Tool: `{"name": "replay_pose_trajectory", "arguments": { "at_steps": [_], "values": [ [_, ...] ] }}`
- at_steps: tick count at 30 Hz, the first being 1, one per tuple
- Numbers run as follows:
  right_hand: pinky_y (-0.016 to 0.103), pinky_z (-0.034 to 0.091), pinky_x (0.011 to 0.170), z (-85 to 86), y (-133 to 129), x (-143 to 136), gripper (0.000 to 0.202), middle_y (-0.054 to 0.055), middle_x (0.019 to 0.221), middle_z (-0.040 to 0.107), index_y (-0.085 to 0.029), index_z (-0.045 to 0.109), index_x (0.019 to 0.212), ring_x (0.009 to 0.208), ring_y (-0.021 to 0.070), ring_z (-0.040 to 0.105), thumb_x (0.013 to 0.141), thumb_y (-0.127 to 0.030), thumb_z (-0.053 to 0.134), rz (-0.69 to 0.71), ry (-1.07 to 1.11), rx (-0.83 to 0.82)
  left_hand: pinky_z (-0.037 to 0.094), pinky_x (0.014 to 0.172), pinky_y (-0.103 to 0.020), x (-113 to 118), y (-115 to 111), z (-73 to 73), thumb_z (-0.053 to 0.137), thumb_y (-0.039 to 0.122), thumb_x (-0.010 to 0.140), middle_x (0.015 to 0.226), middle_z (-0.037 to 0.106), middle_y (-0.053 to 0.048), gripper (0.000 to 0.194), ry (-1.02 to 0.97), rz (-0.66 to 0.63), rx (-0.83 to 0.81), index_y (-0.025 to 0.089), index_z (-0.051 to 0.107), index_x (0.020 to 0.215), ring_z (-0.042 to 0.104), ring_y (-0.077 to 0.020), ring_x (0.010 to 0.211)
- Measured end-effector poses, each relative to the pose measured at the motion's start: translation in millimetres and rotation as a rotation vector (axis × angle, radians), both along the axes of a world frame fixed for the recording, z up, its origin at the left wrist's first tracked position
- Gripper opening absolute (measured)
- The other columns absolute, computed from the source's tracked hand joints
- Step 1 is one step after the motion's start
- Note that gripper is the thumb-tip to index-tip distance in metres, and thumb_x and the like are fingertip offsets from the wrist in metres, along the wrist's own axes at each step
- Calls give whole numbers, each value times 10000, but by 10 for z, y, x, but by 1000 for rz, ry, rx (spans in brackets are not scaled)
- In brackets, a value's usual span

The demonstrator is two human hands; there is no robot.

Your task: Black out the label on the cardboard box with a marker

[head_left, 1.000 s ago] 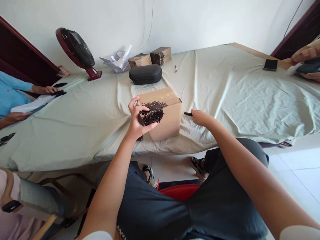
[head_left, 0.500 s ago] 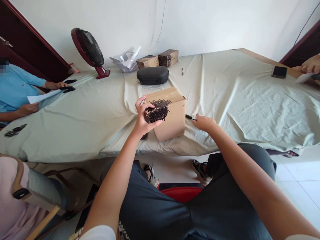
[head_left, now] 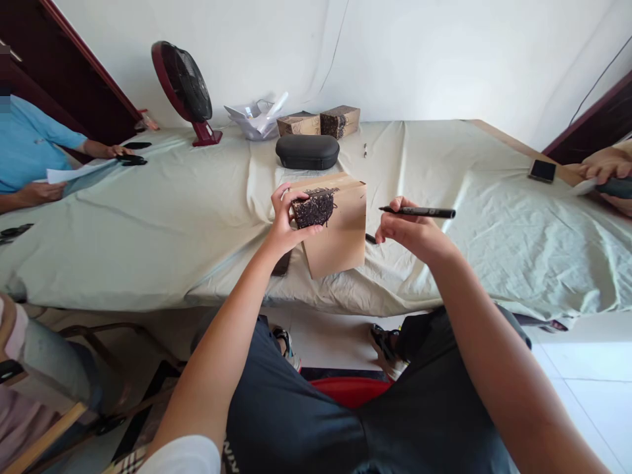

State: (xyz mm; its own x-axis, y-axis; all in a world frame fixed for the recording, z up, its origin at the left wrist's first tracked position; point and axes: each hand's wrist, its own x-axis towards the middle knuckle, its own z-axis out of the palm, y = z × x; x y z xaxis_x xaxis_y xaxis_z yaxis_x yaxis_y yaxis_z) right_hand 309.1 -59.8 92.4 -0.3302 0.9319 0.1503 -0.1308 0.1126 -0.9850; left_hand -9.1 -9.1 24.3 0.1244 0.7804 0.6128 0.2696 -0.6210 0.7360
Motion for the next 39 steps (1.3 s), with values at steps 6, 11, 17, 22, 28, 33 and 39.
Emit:
{"name": "replay_pose_trajectory", "arguments": {
  "at_steps": [6, 11, 17, 22, 28, 33, 39],
  "values": [
    [361, 477, 577, 90, -18, -691, 495, -65, 641, 475, -320, 547, 1133, 541, 175, 521, 996, -795, 522, -291, -100, 465, 584, 1121, -586, 56, 44, 39, 912, 808, 647, 1660, 264, -125, 870, -27, 7, -73, 330, 593, 1300, 270, -452, 1639],
    [400, 488, 698, -90, 44, -771, 177, -57, 632, 517, -289, 583, 954, 581, 173, 483, 949, -451, 654, -367, -229, 806, 513, 1200, -608, 149, 153, -42, 875, 848, 657, 1606, 344, -123, 896, -4, -53, -123, 344, 602, 1346, 245, -450, 1648],
    [441, 475, 852, -257, 167, -820, 12, -28, 693, 617, -261, 572, 874, 660, 189, 561, 873, -250, 570, -492, -331, 1007, 484, 1227, -626, 118, 270, -78, 863, 879, 635, 1608, 332, -112, 940, 43, -106, -111, 362, 592, 1371, 266, -455, 1632],
    [493, 481, 983, -254, 169, -854, 48, -9, 755, 644, -268, 565, 908, 728, 218, 599, 879, -306, 567, -516, -443, 887, 574, 1139, -584, 122, 319, -89, 850, 897, 626, 1617, 328, -121, 963, 62, -101, -85, 357, 587, 1378, 272, -465, 1629],
    [474, 541, 894, -69, -64, -758, 164, 31, 813, 595, -305, 616, 968, 874, 274, 629, 938, -459, 664, -434, -368, 539, 583, 1124, -579, 130, 280, -84, 855, 911, 599, 1604, 371, -129, 954, 39, -58, -52, 358, 621, 1341, 412, -453, 1561],
    [377, 524, 691, 43, -184, -375, 289, 11, 732, 563, -292, 648, 951, 826, 249, 671, 979, -575, 701, -570, -240, 447, 559, 1151, -601, -26, 163, -14, 870, 910, 579, 1638, 359, -124, 956, 30, -20, -14, 341, 622, 1306, 455, -442, 1529],
    [370, 619, 730, -136, -29, 296, 299, 57, 1093, 815, -274, 719, 1190, 817, 212, 779, 895, -321, 713, -474, -212, 120, 457, 1220, -731, -327, 47, 17, 933, 875, 525, 1612, 398, -116, 984, 19, 49, 46, 293, 601, 1245, 345, -460, 1573]
  ]
}}
